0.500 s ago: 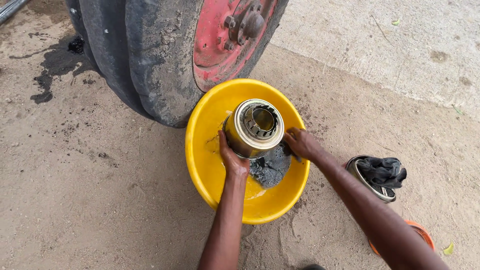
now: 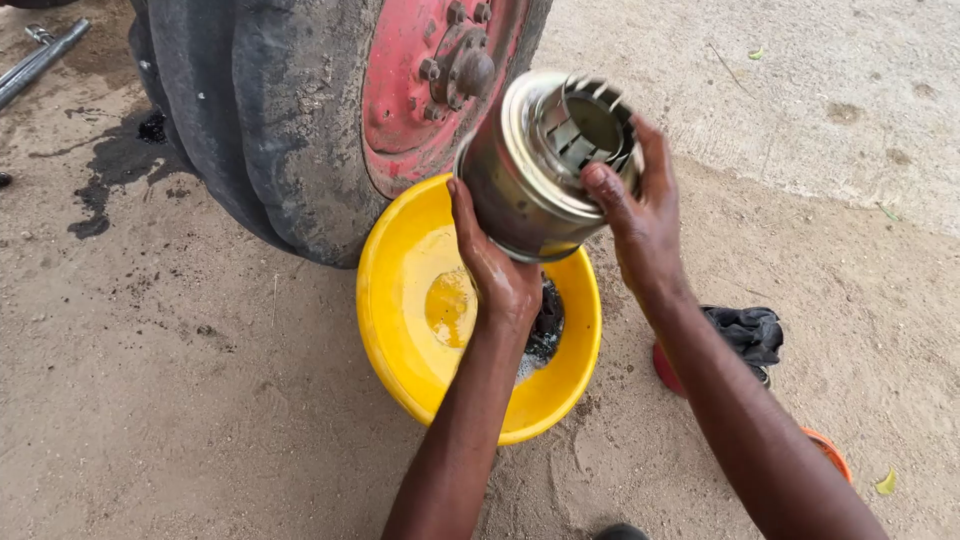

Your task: The recorder is cleaning a metal tractor air filter assembly and filter mesh in a yellow basin using a black cloth and solvent.

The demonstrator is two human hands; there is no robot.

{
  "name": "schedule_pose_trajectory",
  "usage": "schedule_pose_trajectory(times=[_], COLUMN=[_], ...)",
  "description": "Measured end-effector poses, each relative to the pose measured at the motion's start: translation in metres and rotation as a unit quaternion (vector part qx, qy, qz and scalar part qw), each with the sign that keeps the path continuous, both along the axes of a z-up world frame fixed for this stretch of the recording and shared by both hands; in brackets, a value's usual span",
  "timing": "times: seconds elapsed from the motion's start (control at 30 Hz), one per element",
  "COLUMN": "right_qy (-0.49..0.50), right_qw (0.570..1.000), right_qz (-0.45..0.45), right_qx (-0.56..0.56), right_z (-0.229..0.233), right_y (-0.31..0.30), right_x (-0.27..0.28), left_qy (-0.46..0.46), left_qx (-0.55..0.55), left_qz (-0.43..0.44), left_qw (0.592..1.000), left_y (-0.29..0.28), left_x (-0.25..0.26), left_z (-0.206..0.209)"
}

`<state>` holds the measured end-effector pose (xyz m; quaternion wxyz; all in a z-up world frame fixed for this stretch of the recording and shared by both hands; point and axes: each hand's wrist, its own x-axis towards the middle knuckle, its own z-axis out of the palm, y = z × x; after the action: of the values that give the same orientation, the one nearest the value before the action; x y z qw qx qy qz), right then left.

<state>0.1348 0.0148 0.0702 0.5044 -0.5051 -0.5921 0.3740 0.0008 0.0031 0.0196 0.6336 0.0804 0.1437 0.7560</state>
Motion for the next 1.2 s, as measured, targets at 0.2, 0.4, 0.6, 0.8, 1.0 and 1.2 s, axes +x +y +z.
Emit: schedule_pose_trajectory(times=[0.2,0.4,0.6,0.8,1.0,1.2], right_qy=[-0.055,-0.199,-0.160,-0.069,-0.136,-0.133], right_qw=[0.968,0.975,0.987,0.968,0.982,0.990], right_qz=[0.016,-0.013,-0.015,-0.016,-0.073,-0.049], right_qx=[0.245,-0.095,0.028,0.239,-0.110,0.001], right_z=[-0.048,-0.191,-0.067,-0.076,-0.232,-0.074], right_y=[-0.017,-0.019,0.000,-0.024,-0.037,0.002], right_x=[-0.003,-0.010,-0.012,-0.006,-0.005,0.004], left_qy=[-0.052,-0.081,-0.007,0.031,-0.053,0.026], left_qx=[0.071,-0.183,-0.071,-0.085,-0.259,-0.095], left_qz=[-0.038,-0.017,-0.012,0.042,0.007,0.010], left_qw=[0.995,0.980,0.997,0.995,0.965,0.995], left_y=[0.010,-0.022,0.021,0.011,-0.019,0.019], left_x=[0.000,-0.003,-0.006,-0.006,0.008,0.006], left_z=[-0.054,-0.215,-0.085,-0.073,-0.239,-0.063])
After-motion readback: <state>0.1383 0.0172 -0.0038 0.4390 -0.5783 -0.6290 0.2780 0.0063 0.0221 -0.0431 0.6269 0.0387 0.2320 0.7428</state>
